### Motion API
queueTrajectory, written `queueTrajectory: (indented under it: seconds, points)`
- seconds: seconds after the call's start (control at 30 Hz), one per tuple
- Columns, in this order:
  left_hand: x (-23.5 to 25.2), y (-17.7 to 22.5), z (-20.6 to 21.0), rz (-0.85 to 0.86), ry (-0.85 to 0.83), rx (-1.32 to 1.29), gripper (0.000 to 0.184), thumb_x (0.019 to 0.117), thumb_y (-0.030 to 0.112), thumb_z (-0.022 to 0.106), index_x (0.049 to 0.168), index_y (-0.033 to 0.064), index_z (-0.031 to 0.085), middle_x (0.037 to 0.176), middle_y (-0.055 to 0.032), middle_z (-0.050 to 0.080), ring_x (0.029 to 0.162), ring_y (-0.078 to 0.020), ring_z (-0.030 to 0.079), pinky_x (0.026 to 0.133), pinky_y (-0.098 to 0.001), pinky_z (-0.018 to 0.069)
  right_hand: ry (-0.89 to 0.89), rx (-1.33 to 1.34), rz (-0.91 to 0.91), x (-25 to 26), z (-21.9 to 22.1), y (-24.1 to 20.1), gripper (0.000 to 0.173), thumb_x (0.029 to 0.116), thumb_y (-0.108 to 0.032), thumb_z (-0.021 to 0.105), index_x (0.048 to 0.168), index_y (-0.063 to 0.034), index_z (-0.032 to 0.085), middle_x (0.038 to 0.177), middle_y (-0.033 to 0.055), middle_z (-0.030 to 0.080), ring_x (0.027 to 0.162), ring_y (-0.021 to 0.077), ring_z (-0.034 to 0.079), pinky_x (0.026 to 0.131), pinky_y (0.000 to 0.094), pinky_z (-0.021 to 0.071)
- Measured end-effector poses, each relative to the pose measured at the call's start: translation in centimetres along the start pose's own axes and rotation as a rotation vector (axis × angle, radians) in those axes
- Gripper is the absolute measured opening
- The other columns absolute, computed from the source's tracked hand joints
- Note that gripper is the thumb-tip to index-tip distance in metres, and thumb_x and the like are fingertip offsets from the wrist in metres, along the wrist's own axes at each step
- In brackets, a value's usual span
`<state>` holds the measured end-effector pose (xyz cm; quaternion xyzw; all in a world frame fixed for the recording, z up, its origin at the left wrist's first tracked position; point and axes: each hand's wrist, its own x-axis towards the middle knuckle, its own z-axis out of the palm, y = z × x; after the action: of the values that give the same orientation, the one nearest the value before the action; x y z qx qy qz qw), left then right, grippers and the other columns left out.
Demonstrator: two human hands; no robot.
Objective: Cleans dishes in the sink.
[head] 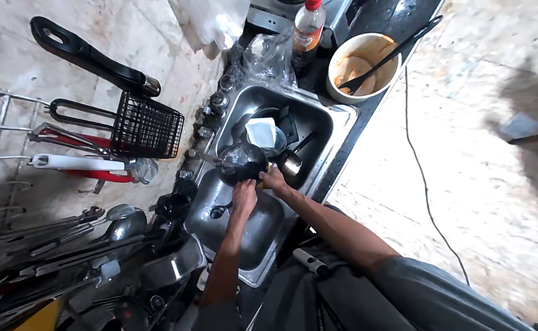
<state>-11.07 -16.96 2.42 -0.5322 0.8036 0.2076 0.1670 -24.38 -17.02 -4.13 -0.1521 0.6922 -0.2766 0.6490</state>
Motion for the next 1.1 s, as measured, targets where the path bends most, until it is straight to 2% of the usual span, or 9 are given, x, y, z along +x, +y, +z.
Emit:
queueTrajectory:
  seconds: [0.23, 0.4, 0.53, 0.7, 0.77, 0.87, 0.97, 1.03, 1.1]
  points:
    - [2.8, -0.4, -0.7, -0.262, -0.232, -1.223, 0.052, 0.1118, 0.033, 0.031, 0.149, 0.002, 0.049, 0.146, -0.0185, 0.056, 0.133, -0.0279, 0.054, 0.111, -0.0463, 0.0435, -0.05, -0.089, -0.118, 0.9, -0.3, 0.6, 0.06, 0.0941, -0.026, 0.07, 0.146, -0.0073, 0.044, 0.115, 0.0241, 0.068, 0.099, 0.0376, 0.07, 0.085, 0.0592, 0.0579]
    - [4.7, 5.9, -4.3, -0.468, -0.187, -1.17, 0.043, 0.1103, 0.032, 0.042, 0.138, 0.003, 0.058, 0.143, -0.0158, 0.056, 0.132, -0.0276, 0.052, 0.11, -0.0491, 0.0417, -0.045, -0.23, -0.115, -1.8, -0.7, 0.0, 0.057, 0.0938, -0.024, 0.074, 0.138, 0.0046, 0.052, 0.118, 0.0271, 0.068, 0.11, 0.0399, 0.067, 0.096, 0.058, 0.0527]
    - [10.3, 4.8, -0.5, -0.39, 0.105, -1.343, 0.043, 0.1052, 0.023, 0.048, 0.139, -0.0031, 0.052, 0.144, -0.0225, 0.051, 0.135, -0.0317, 0.048, 0.112, -0.053, 0.04, 0.008, -0.293, -0.168, -1.1, -0.1, 1.6, 0.064, 0.0946, -0.025, 0.072, 0.144, 0.0023, 0.043, 0.115, 0.0279, 0.068, 0.108, 0.0421, 0.068, 0.095, 0.0604, 0.0536]
    - [12.1, 0.9, -0.3, -0.437, 0.157, -0.672, 0.074, 0.1105, 0.052, 0.02, 0.159, -0.0035, 0.025, 0.165, -0.03, 0.022, 0.154, -0.0423, 0.024, 0.124, -0.056, 0.0269, 0.062, -0.267, -0.12, -1.8, -0.5, -0.4, 0.064, 0.094, -0.026, 0.072, 0.144, -0.0008, 0.043, 0.112, 0.0256, 0.069, 0.104, 0.0404, 0.069, 0.091, 0.0598, 0.0553]
    - [9.9, -1.4, 0.5, -0.294, 0.105, -0.31, 0.07, 0.1109, 0.049, 0.022, 0.163, 0.0021, 0.021, 0.169, -0.0232, 0.017, 0.156, -0.0424, 0.018, 0.123, -0.0606, 0.025, 0.11, -0.26, -0.105, -2.1, -1.1, -1.5, 0.063, 0.0941, -0.026, 0.071, 0.145, -0.0032, 0.042, 0.108, 0.0253, 0.069, 0.098, 0.0412, 0.071, 0.085, 0.0615, 0.0568]
    - [6.5, -3.0, -1.1, -0.132, -0.004, 0.029, 0.057, 0.1054, 0.026, 0.054, 0.154, 0.0004, 0.041, 0.169, -0.0136, 0.026, 0.154, -0.0364, 0.027, 0.12, -0.0582, 0.0314, 0.171, -0.226, -0.141, -3.0, -2.5, -2.8, 0.059, 0.0948, -0.025, 0.069, 0.143, -0.0075, 0.041, 0.104, 0.0247, 0.069, 0.09, 0.0429, 0.07, 0.075, 0.0627, 0.0568]
    - [5.1, -2.2, -2.8, -0.152, -0.116, 0.032, 0.045, 0.105, 0.038, 0.055, 0.127, 0.001, 0.067, 0.141, -0.0184, 0.06, 0.131, -0.0381, 0.057, 0.104, -0.0596, 0.0494, 0.222, -0.226, -0.219, -3.7, -3.5, -3.1, 0.055, 0.0935, -0.024, 0.07, 0.14, -0.0095, 0.043, 0.103, 0.0239, 0.066, 0.087, 0.0432, 0.068, 0.068, 0.0618, 0.055]
    - [4.8, -2.5, -2.6, -0.123, -0.025, -0.069, 0.038, 0.1049, 0.038, 0.056, 0.102, 0.0037, 0.073, 0.11, -0.0198, 0.071, 0.107, -0.0391, 0.069, 0.09, -0.0604, 0.0557, 0.252, -0.243, -0.26, -3.9, -3.9, -3.7, 0.054, 0.0937, -0.024, 0.07, 0.138, -0.0071, 0.044, 0.106, 0.0244, 0.065, 0.088, 0.0432, 0.068, 0.068, 0.0611, 0.0551]
    - [5.0, -3.2, -0.9, -0.069, 0.217, -0.221, 0.026, 0.1033, 0.027, 0.061, 0.105, 0.0047, 0.073, 0.114, -0.0176, 0.07, 0.112, -0.0357, 0.067, 0.099, -0.0552, 0.054, 0.29, -0.266, -0.318, -4.3, -4.4, -4.2, 0.057, 0.0932, -0.023, 0.071, 0.14, -0.0053, 0.043, 0.109, 0.0253, 0.064, 0.089, 0.0436, 0.068, 0.069, 0.0609, 0.0562]
